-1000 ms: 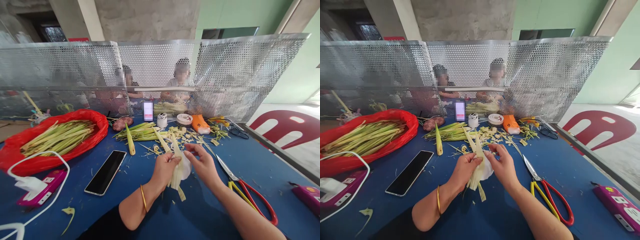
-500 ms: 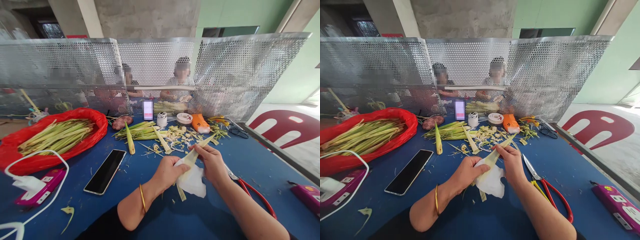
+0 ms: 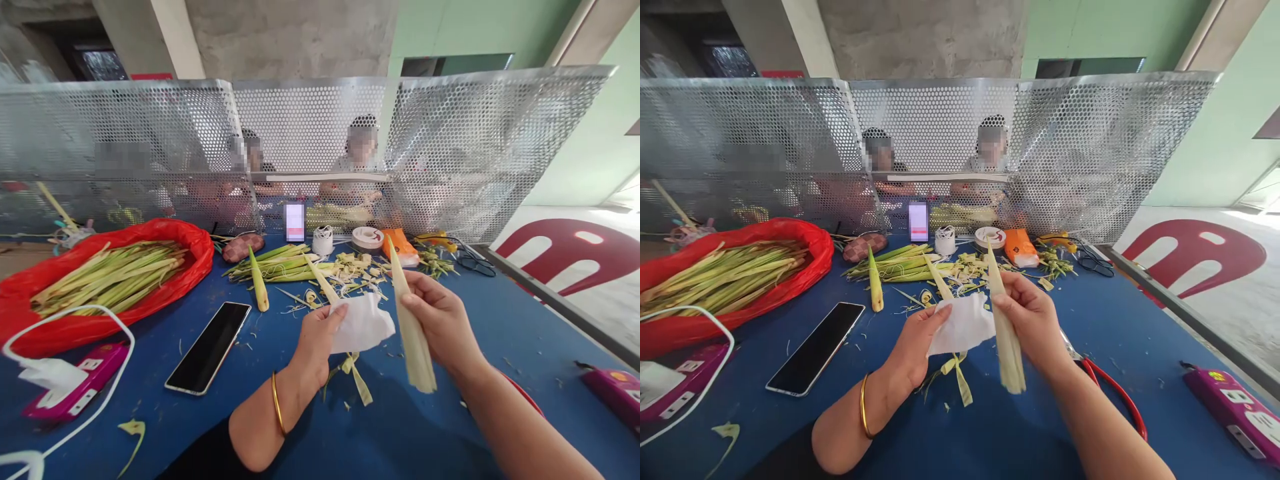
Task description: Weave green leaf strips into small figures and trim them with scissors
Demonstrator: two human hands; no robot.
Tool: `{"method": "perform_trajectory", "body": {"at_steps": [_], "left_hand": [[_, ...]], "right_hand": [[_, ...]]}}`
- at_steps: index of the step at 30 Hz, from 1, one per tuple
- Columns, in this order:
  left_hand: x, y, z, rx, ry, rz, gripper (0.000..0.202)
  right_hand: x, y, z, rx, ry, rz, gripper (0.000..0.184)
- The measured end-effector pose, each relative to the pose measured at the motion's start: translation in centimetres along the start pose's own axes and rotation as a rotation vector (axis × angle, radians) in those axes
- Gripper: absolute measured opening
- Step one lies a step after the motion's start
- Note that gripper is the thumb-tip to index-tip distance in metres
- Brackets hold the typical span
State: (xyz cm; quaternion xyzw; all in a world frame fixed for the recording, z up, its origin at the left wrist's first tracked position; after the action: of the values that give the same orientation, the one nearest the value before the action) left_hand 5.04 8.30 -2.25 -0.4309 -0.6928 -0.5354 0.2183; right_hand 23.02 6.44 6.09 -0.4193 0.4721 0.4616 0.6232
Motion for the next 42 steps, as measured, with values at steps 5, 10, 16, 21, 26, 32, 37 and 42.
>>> {"method": "perform_trajectory", "body": {"at_steps": [5,10,16,21,26,32,37,42], "left_hand": [[-1.1,1.6,-0.4,-0.121,-0.097,-0.218,0.046],[-2.5,3.2,-1.0,-0.229,-0.244,-0.339,0.033],[-2.0,3.9,-1.4,-0.315,-0.234,-0.298,0.039],[-2.0,3.2,-1.4,-0.288,-0.23,-0.237,0.035],[-2.0,3.4,-1.6,-0.337,-0.249,-0.204,0.03],[-1.9,3.7,-1.7,-0.386,-0.253,-0.097,0.038],[-0.9,3.0,-1.4,-0.26,-0.052,0.028,0.029],[0.1,2.0,-1.0,-0.13,0.058,-0.148,0.035]], "right_hand": [[1.3,2.5,-0.5,-0.092,-0.016,-0.144,0.048],[2.0,3.8,-0.7,-0.124,-0.086,-0.345,0.052],[1.7,3.6,-1.0,-0.093,-0.125,-0.582,0.057],[1.3,3.7,-1.0,-0.156,-0.145,-0.678,0.058],[2.9,3.5,-0.4,-0.188,-0.066,-0.652,0.051],[4.0,4.2,-0.7,-0.234,0.027,-0.562,0.048],[2.3,5.3,-1.3,-0.291,-0.075,-0.596,0.032],[3.6,5.3,-1.1,-0.275,-0.025,-0.478,0.033]]}}
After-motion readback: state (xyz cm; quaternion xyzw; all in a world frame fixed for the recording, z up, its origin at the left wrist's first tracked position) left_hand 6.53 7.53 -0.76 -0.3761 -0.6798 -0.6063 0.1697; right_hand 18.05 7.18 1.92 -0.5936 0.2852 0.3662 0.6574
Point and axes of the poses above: each hand's wrist, its own z-axis towards the middle knuckle, its own y-axis out of the palm, x = y × z, the point moved 9 cm from there along z, towards the middle knuckle, and after that the axes turned 12 degrees about -z, right-handed, at the moved point
